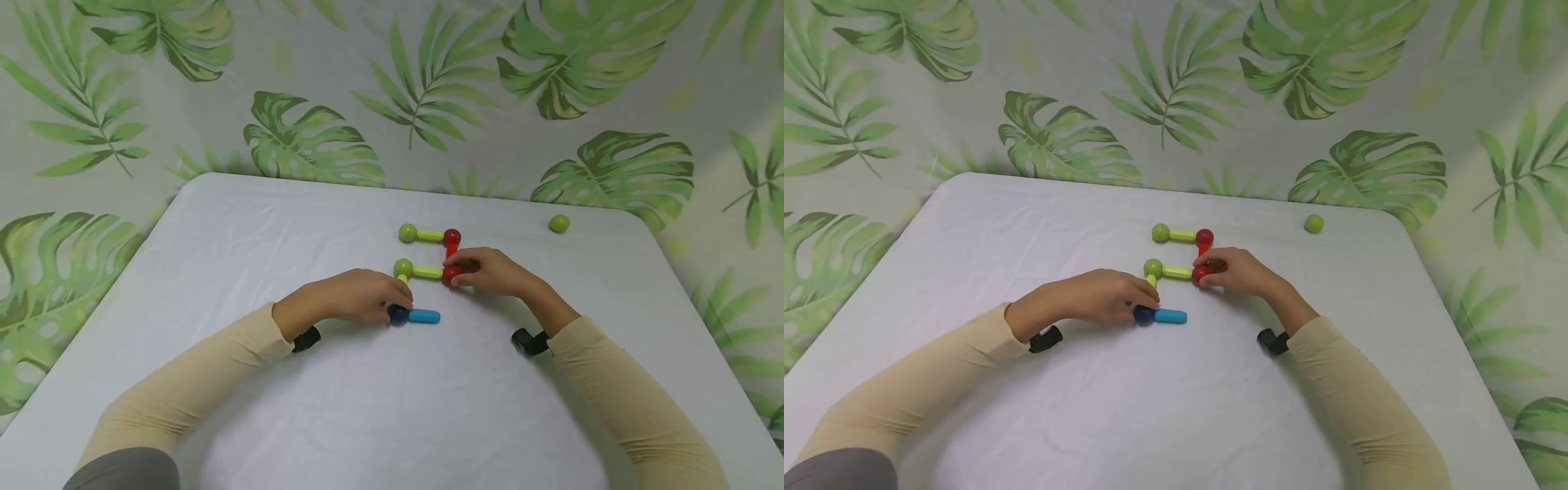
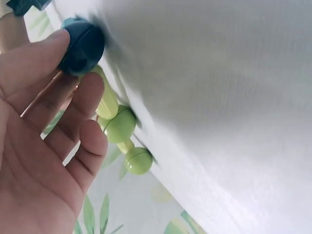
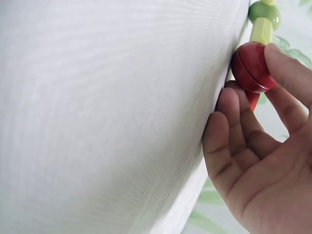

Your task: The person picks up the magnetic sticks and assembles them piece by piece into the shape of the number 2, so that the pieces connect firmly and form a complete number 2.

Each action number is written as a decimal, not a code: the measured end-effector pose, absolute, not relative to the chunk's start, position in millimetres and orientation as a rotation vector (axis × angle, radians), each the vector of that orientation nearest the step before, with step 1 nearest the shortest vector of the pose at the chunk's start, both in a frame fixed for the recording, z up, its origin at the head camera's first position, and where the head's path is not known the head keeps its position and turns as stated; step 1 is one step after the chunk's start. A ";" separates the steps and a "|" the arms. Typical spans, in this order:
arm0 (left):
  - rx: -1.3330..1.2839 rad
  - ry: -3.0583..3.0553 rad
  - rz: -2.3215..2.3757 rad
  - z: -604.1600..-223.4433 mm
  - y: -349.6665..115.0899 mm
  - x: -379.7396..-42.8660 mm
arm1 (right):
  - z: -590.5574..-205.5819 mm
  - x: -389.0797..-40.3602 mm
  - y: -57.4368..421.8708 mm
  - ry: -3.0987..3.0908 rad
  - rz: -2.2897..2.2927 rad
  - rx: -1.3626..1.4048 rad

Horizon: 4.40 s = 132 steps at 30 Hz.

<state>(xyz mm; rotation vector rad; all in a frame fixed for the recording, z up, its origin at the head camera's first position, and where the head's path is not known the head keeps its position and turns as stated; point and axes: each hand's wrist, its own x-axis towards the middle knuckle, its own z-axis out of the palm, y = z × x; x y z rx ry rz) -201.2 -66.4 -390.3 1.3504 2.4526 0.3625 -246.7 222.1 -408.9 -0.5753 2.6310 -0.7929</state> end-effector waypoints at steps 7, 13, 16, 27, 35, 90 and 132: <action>1.388 2.477 0.406 -396.5 -65.4 -199.3 | -409.2 -245.6 221.4 2.634 -0.788 -0.579; 1.352 2.452 0.496 -400.2 -67.5 -201.7 | -409.6 -245.6 221.8 2.636 -0.787 -0.589; 1.348 2.438 0.503 -401.5 -67.8 -203.1 | -410.9 -245.9 222.4 2.636 -0.787 -0.601; 1.419 2.404 0.547 -401.6 -69.9 -205.8 | -409.4 -244.1 222.5 2.647 -0.781 -0.623; 1.418 2.372 0.597 -404.2 -71.0 -209.0 | -407.4 -243.0 222.0 2.651 -0.772 -0.610; 1.321 2.395 0.640 -407.7 -68.3 -208.2 | -384.5 -319.3 402.5 2.934 -0.579 -0.054; 1.293 2.395 0.602 -403.6 -64.3 -209.3 | -381.6 -274.0 367.0 2.992 -0.549 -0.393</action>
